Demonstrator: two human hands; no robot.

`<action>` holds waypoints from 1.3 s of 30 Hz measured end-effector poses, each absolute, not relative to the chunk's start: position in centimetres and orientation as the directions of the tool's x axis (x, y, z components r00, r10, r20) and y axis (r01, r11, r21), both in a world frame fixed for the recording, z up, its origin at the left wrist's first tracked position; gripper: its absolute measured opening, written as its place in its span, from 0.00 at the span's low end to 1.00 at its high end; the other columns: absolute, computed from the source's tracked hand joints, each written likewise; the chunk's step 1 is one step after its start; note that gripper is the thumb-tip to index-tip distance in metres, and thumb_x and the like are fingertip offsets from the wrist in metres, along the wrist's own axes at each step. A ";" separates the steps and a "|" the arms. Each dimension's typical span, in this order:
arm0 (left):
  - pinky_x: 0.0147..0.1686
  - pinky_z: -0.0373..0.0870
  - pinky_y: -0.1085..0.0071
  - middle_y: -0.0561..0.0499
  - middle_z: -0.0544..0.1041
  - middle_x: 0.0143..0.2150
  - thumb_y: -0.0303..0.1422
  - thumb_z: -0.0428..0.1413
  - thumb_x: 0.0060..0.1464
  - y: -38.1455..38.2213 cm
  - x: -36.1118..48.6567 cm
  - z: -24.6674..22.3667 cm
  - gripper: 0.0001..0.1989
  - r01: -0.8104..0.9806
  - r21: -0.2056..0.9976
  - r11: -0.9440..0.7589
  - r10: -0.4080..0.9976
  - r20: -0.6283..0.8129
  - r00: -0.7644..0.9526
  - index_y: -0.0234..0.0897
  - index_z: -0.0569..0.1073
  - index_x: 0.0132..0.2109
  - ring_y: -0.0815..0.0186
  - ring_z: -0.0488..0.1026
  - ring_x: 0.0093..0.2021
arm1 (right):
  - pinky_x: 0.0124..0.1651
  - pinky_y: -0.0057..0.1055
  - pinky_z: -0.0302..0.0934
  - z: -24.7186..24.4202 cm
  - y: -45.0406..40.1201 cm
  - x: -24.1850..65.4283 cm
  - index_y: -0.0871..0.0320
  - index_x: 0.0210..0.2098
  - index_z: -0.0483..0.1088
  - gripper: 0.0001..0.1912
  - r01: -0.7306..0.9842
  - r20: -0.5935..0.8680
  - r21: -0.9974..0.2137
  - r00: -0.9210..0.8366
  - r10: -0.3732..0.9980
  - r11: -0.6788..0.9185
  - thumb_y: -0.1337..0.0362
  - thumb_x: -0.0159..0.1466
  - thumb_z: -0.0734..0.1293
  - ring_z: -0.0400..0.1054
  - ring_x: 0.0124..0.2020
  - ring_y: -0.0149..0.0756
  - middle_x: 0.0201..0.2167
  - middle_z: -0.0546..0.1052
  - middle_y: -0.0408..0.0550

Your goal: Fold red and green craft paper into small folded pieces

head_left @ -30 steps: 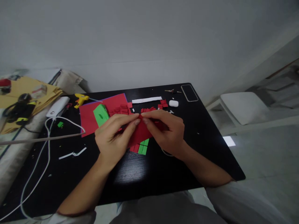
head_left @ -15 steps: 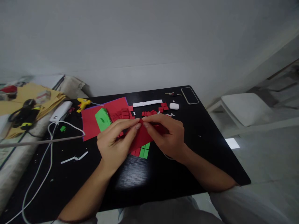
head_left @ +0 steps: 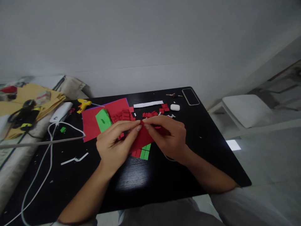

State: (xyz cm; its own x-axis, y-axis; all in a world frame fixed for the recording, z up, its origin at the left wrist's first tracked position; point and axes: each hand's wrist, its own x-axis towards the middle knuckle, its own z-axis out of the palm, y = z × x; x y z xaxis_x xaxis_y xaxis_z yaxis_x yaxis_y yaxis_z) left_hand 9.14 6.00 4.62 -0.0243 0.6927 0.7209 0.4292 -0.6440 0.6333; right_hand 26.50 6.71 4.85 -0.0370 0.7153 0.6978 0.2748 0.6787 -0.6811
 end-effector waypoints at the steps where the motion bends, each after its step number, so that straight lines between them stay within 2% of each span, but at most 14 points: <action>1: 0.38 0.80 0.70 0.53 0.86 0.39 0.24 0.68 0.57 6.0 9.0 4.7 0.11 0.417 0.655 -0.630 0.714 0.700 -0.021 0.44 0.84 0.45 0.67 0.82 0.37 | 0.47 0.35 0.78 4.9 6.7 26.5 0.51 0.43 0.81 0.09 0.275 0.700 -0.678 -0.041 0.712 0.682 0.71 0.69 0.70 0.82 0.39 0.35 0.40 0.87 0.43; 5: 0.39 0.79 0.72 0.52 0.84 0.38 0.28 0.65 0.61 6.0 8.3 4.8 0.11 0.366 0.755 -0.544 0.817 0.576 0.027 0.41 0.82 0.50 0.68 0.80 0.36 | 0.46 0.33 0.77 4.8 6.7 26.6 0.52 0.44 0.80 0.09 0.255 0.715 -0.662 -0.069 0.696 0.705 0.72 0.69 0.71 0.82 0.39 0.34 0.40 0.87 0.44; 9: 0.34 0.75 0.74 0.53 0.82 0.35 0.28 0.62 0.63 6.3 7.8 5.1 0.02 0.446 0.694 -0.565 0.810 0.569 0.141 0.39 0.80 0.41 0.69 0.78 0.33 | 0.46 0.32 0.77 4.8 6.7 26.6 0.52 0.43 0.81 0.08 0.259 0.710 -0.662 -0.083 0.699 0.703 0.71 0.69 0.70 0.83 0.39 0.34 0.39 0.87 0.44; 14: 0.31 0.72 0.74 0.53 0.80 0.33 0.27 0.61 0.63 6.5 7.7 5.3 0.03 0.444 0.666 -0.600 0.787 0.590 0.180 0.39 0.79 0.39 0.70 0.75 0.31 | 0.46 0.32 0.77 4.9 6.6 26.6 0.52 0.43 0.81 0.08 0.260 0.696 -0.668 -0.113 0.709 0.697 0.70 0.69 0.70 0.83 0.38 0.34 0.40 0.87 0.43; 16: 0.30 0.71 0.74 0.53 0.80 0.32 0.27 0.61 0.63 6.5 7.6 5.3 0.04 0.442 0.666 -0.602 0.784 0.598 0.167 0.39 0.79 0.39 0.70 0.74 0.30 | 0.46 0.31 0.77 5.0 6.6 26.8 0.51 0.46 0.81 0.09 0.264 0.662 -0.691 -0.144 0.736 0.673 0.69 0.69 0.71 0.83 0.39 0.34 0.41 0.87 0.43; 19: 0.30 0.70 0.75 0.55 0.79 0.31 0.29 0.61 0.64 6.5 7.2 5.4 0.04 0.443 0.691 -0.571 0.795 0.600 0.088 0.39 0.79 0.38 0.71 0.73 0.29 | 0.46 0.30 0.77 5.4 6.9 27.7 0.51 0.53 0.79 0.17 0.283 0.578 -0.728 -0.235 0.781 0.624 0.68 0.65 0.74 0.82 0.38 0.33 0.39 0.86 0.42; 23: 0.29 0.69 0.75 0.55 0.78 0.30 0.31 0.63 0.62 6.9 6.7 5.3 0.03 0.418 0.747 -0.517 0.802 0.593 -0.069 0.39 0.80 0.38 0.72 0.73 0.28 | 0.44 0.30 0.77 5.7 7.8 29.6 0.53 0.52 0.79 0.19 0.295 0.464 -0.784 -0.306 0.831 0.546 0.68 0.62 0.77 0.82 0.38 0.35 0.37 0.86 0.43; 27: 0.29 0.68 0.75 0.55 0.79 0.30 0.32 0.63 0.62 7.4 6.2 5.1 0.03 0.380 0.776 -0.503 0.775 0.600 -0.197 0.39 0.80 0.37 0.72 0.72 0.28 | 0.41 0.30 0.77 5.8 8.7 30.8 0.53 0.48 0.81 0.16 0.219 0.407 -0.860 -0.251 0.878 0.461 0.69 0.60 0.78 0.82 0.39 0.36 0.37 0.86 0.44; 32: 0.29 0.68 0.75 0.54 0.79 0.31 0.33 0.64 0.61 8.0 6.1 4.9 0.04 0.342 0.801 -0.491 0.750 0.589 -0.302 0.39 0.80 0.36 0.72 0.72 0.29 | 0.32 0.28 0.75 5.8 9.4 31.1 0.56 0.42 0.81 0.12 0.039 0.353 -0.932 -0.121 0.928 0.360 0.65 0.58 0.80 0.80 0.30 0.33 0.32 0.85 0.44; 35: 0.28 0.67 0.75 0.54 0.78 0.30 0.33 0.64 0.60 8.1 6.1 4.9 0.05 0.338 0.817 -0.468 0.754 0.568 -0.330 0.38 0.80 0.36 0.72 0.70 0.27 | 0.32 0.28 0.75 6.0 9.4 31.0 0.55 0.40 0.82 0.12 -0.021 0.302 -0.953 -0.063 0.951 0.301 0.64 0.57 0.81 0.79 0.28 0.32 0.29 0.85 0.43; 39: 0.27 0.66 0.75 0.55 0.77 0.29 0.33 0.64 0.58 8.1 6.2 5.1 0.05 0.338 0.847 -0.409 0.763 0.521 -0.383 0.38 0.80 0.34 0.72 0.69 0.26 | 0.35 0.30 0.76 6.4 9.3 30.9 0.55 0.40 0.82 0.13 -0.035 0.204 -0.979 -0.032 0.978 0.203 0.60 0.57 0.81 0.80 0.29 0.34 0.29 0.85 0.44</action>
State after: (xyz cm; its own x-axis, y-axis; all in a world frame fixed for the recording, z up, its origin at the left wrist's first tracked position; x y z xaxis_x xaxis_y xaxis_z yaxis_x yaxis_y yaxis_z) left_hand 6.18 8.12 5.05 -0.3828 0.7628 0.5212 0.3384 -0.4092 0.8474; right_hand 30.87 9.27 6.43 -0.0321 0.9785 0.2038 -0.0355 0.2027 -0.9786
